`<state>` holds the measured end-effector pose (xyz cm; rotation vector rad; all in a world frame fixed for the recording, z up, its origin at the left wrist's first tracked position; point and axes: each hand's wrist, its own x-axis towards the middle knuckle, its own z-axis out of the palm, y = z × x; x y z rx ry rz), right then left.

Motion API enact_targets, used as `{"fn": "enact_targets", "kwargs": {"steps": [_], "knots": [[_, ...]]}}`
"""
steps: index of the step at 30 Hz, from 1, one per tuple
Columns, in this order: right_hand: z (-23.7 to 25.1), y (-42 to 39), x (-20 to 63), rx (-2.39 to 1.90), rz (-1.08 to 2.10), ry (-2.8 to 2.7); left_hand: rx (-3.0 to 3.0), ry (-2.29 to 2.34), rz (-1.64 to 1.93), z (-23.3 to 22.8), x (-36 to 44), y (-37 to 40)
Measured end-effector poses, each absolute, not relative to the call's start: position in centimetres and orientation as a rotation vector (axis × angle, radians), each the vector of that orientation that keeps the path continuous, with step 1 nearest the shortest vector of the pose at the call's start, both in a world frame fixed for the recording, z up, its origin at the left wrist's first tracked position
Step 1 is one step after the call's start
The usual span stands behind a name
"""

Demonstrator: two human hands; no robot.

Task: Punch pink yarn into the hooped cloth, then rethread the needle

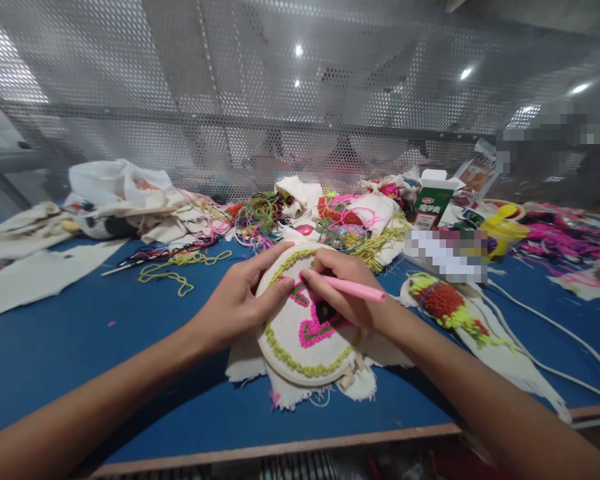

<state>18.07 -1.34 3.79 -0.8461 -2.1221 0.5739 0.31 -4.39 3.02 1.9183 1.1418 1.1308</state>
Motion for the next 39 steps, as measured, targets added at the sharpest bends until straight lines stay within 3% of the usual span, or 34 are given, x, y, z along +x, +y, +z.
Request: {"fn": "enact_targets", "kwargs": {"steps": [7, 25, 31, 36, 39], "knots": [[4.1, -1.38, 18.7, -0.764, 0.986, -1.633, 1.985, 1.145, 1.105, 2.58, 0.11, -3.63], [3.96, -1.59, 18.82, -0.774, 0.985, -1.625, 1.991, 1.162, 1.123, 2.68, 0.18, -4.0], [4.12, -1.9, 18.36, -0.856, 0.629, -2.018, 1.973, 1.132, 1.16, 2.98, 0.23, -4.48], [4.31, -1.86, 18.71, -0.801, 0.979, -1.701, 2.007, 1.13, 1.141, 2.78, -0.05, -4.19], [4.36, -1.77, 18.9, -0.738, 1.022, -1.529, 2.028, 1.175, 1.114, 2.74, -0.12, -4.04]]}}
